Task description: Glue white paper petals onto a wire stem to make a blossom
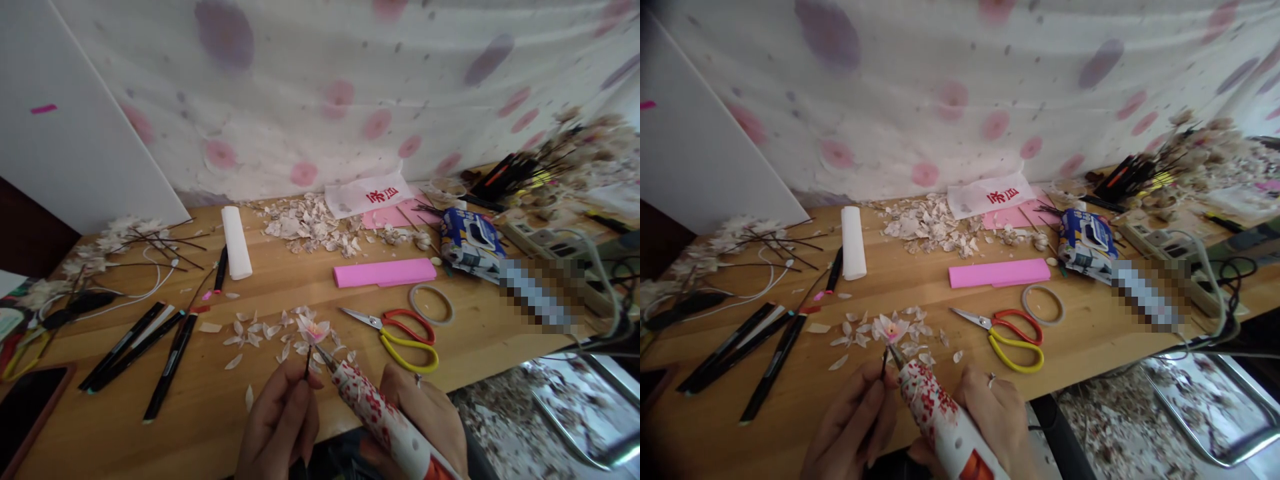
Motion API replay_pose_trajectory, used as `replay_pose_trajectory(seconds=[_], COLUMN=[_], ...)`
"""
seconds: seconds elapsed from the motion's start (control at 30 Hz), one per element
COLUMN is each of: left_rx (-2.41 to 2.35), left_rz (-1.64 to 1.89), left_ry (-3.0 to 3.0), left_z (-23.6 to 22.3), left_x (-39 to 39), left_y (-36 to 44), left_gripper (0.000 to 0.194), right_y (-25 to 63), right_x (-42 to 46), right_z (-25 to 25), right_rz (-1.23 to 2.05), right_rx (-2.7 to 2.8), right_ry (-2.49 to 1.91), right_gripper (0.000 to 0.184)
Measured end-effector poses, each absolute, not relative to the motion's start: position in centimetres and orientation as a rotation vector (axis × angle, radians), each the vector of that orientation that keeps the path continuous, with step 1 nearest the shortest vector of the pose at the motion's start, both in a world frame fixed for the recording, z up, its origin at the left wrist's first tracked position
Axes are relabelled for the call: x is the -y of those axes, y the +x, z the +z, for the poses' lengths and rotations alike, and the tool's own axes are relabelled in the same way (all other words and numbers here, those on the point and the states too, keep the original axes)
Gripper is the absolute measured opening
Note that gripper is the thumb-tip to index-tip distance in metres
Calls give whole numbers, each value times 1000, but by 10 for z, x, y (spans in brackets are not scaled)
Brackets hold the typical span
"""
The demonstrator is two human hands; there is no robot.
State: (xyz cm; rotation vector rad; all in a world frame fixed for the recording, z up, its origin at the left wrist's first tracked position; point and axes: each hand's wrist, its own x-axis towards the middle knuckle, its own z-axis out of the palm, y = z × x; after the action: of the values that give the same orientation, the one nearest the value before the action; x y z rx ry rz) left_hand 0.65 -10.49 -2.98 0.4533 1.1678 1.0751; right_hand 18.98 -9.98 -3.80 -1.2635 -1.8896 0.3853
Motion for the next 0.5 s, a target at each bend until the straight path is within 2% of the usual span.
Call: replay_pose_trajectory(seconds=[0.5], left_rx=[-1124], left_rz=[1040], left_ry=[483], left_z=[-28], left_x=[101], left_y=[7], left_gripper=[51], right_y=[185], right_x=[97], right_z=[-37], right_rz=[392], right_rx=[1832], right_ry=[-1300], right_gripper=[58])
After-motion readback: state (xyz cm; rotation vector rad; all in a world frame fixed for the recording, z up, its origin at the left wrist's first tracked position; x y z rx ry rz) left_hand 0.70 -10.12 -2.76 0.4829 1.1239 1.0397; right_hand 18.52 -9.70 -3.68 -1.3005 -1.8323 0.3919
